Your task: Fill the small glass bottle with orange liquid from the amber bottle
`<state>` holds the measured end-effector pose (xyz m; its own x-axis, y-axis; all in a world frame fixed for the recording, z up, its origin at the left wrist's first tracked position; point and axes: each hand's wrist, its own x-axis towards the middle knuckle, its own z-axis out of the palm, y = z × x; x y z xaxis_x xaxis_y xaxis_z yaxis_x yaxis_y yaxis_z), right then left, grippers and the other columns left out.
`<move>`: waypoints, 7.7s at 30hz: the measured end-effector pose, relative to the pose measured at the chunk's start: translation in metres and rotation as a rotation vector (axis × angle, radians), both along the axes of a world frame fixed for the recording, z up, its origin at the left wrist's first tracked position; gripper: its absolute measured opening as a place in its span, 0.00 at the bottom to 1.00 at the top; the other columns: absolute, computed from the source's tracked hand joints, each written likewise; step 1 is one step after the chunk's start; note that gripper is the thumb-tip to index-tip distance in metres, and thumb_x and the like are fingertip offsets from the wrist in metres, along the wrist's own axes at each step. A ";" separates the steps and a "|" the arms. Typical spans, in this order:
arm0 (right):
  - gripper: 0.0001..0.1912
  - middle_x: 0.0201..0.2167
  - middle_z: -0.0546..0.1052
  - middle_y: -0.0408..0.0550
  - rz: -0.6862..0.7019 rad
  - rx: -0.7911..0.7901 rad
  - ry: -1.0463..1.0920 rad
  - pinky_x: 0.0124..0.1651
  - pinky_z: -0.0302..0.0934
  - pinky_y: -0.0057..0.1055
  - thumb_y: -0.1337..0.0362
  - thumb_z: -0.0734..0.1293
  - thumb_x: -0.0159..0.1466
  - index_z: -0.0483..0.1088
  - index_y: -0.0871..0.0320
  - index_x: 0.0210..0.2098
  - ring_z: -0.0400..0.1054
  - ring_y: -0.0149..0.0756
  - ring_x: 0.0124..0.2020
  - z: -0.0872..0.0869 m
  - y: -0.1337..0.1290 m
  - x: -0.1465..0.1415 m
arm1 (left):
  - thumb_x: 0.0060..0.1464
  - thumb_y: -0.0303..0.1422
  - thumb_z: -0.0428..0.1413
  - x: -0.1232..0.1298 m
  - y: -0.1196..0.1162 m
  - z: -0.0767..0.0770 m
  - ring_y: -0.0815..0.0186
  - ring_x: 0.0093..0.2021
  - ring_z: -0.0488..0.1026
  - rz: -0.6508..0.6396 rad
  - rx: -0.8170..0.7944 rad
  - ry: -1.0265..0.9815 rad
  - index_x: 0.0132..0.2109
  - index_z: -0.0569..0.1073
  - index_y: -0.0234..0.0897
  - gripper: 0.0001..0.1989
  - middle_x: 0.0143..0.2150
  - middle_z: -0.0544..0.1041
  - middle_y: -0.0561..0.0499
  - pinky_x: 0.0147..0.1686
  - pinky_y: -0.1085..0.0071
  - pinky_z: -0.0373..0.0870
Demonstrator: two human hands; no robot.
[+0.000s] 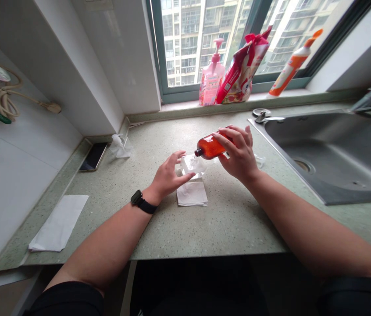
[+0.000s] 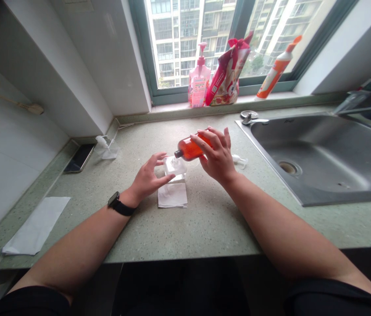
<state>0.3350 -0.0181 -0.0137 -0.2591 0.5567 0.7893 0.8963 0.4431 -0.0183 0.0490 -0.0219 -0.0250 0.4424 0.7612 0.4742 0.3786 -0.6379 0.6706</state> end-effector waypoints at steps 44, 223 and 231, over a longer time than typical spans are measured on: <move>0.45 0.66 0.72 0.46 -0.006 -0.016 -0.004 0.78 0.45 0.70 0.71 0.69 0.65 0.55 0.31 0.75 0.62 0.56 0.72 0.000 0.000 0.000 | 0.59 0.45 0.70 0.000 0.000 0.000 0.48 0.58 0.82 -0.004 0.007 0.008 0.69 0.64 0.43 0.37 0.67 0.76 0.39 0.55 0.49 0.84; 0.02 0.39 0.81 0.47 0.365 -0.911 -0.132 0.41 0.68 0.35 0.65 0.73 0.66 0.76 0.52 0.37 0.76 0.39 0.38 0.017 -0.044 -0.045 | 0.53 0.47 0.73 -0.023 0.030 -0.005 0.54 0.55 0.80 0.346 -0.051 -0.348 0.64 0.66 0.45 0.38 0.61 0.77 0.43 0.58 0.50 0.79; 0.02 0.38 0.82 0.46 0.398 -0.945 0.116 0.40 0.71 0.35 0.63 0.68 0.70 0.73 0.52 0.42 0.76 0.37 0.36 0.016 -0.038 -0.036 | 0.52 0.47 0.74 -0.023 0.028 -0.005 0.52 0.54 0.80 0.330 -0.076 -0.331 0.65 0.67 0.45 0.39 0.61 0.78 0.42 0.55 0.49 0.81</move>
